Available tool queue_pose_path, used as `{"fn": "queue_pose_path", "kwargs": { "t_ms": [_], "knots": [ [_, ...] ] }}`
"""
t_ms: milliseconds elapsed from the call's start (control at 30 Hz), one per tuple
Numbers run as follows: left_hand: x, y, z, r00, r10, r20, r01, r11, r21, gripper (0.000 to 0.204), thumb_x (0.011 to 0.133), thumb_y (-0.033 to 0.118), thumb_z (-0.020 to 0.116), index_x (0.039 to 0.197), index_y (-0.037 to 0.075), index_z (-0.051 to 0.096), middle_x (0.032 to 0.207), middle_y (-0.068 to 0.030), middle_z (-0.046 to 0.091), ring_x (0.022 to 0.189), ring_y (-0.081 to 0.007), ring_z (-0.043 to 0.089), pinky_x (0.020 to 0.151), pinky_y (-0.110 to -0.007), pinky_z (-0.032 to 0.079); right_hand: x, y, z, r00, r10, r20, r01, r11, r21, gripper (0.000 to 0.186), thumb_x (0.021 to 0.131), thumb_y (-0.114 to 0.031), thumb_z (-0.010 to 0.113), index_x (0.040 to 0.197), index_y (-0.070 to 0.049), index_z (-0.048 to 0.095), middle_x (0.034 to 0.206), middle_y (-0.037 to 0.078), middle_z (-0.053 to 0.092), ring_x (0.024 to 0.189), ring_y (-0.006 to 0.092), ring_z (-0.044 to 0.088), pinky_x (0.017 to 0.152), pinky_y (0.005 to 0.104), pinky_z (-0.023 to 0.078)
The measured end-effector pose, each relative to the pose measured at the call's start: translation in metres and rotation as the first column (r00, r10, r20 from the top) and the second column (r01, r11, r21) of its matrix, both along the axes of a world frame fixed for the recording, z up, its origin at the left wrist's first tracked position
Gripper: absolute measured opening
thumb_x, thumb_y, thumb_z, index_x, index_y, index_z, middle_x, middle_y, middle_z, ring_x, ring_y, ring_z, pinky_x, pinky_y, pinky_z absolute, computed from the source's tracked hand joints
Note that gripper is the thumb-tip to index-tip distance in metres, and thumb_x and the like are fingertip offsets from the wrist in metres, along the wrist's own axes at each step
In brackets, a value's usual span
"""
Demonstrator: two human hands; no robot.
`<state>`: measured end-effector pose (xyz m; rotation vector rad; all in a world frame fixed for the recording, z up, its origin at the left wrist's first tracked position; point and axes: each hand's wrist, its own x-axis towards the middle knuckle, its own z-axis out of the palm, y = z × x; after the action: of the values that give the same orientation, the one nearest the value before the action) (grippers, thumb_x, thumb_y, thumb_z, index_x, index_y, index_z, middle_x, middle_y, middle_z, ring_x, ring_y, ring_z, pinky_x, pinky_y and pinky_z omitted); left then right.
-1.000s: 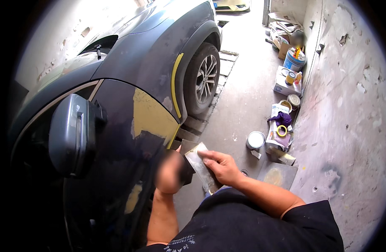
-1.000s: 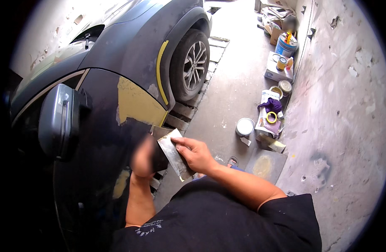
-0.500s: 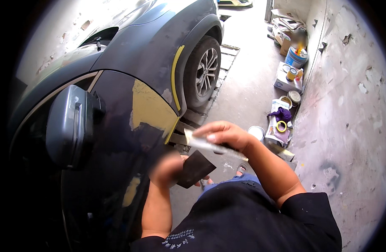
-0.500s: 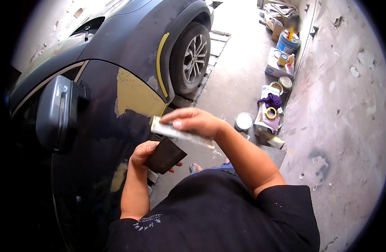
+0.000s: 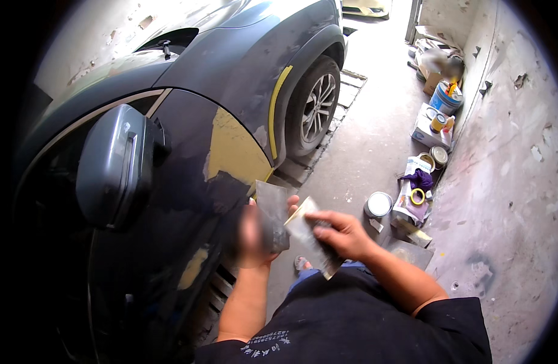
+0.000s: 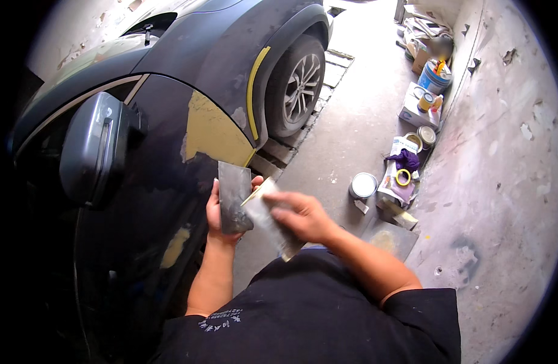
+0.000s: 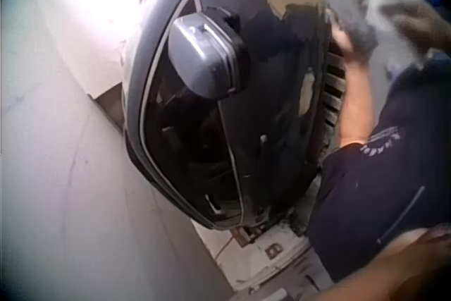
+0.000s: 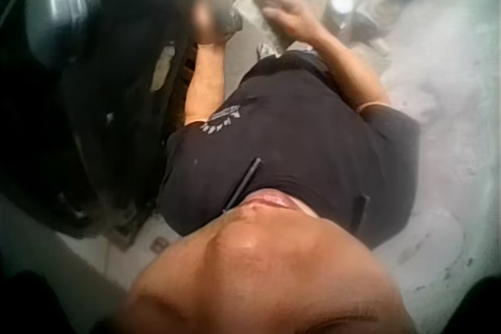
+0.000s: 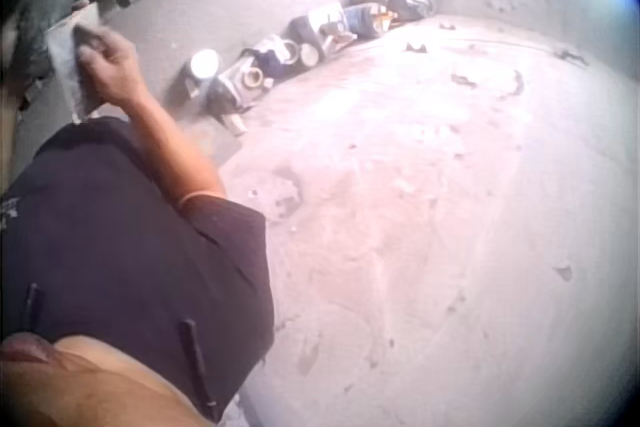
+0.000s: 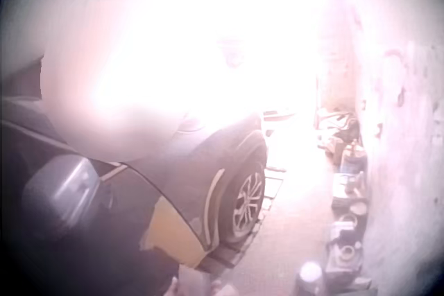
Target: The person applies body filler to a damaged area on the side of a car using a putty knife. They scoop filler from a container, spread it over the sanded area, and smooth it to blend with the surrounding surface.
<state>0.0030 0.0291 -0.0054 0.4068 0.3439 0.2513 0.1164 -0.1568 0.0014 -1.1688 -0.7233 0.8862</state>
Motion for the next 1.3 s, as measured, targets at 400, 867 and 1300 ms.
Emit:
{"fn": "queue_pose_path", "kwargs": {
  "t_ms": [400,867,1300],
  "knots": [
    [0.014,-0.009,0.010,0.994,-0.026,-0.103,0.037,0.993,0.110,0.045,0.101,0.041,0.038,0.118,0.003,0.056,0.105,-0.0123,0.063,0.090,-0.0227,0.063,0.077,-0.036,0.054,0.001,0.035,0.028,0.984,0.155,-0.089,-0.164,0.981,-0.108,0.030,0.094,-0.011,0.055,0.122,-0.003,0.062,0.102,0.001,0.063,0.097,0.0072,0.054,0.087,0.0251,0.044],
    [0.014,-0.008,0.019,0.974,0.055,-0.220,0.059,0.874,0.482,0.046,0.099,0.040,0.046,0.113,-0.001,0.060,0.084,-0.0047,0.061,0.070,-0.0127,0.056,0.059,-0.024,0.046,0.003,0.035,0.019,0.999,0.025,-0.032,-0.027,0.998,-0.050,0.031,0.095,-0.017,0.054,0.121,-0.003,0.062,0.107,0.007,0.065,0.098,0.0131,0.057,0.089,0.0290,0.046],
    [0.010,-0.013,0.037,0.880,0.475,-0.018,0.074,-0.098,0.992,0.044,0.088,0.007,0.060,0.128,-0.007,0.048,0.111,-0.0140,0.054,0.100,-0.0211,0.056,0.089,-0.032,0.044,0.025,0.018,0.001,0.989,-0.145,0.011,0.144,0.990,0.003,0.035,0.094,-0.017,0.055,0.126,-0.001,0.057,0.119,0.009,0.061,0.112,0.0150,0.054,0.100,0.0296,0.038]
  ]
}}
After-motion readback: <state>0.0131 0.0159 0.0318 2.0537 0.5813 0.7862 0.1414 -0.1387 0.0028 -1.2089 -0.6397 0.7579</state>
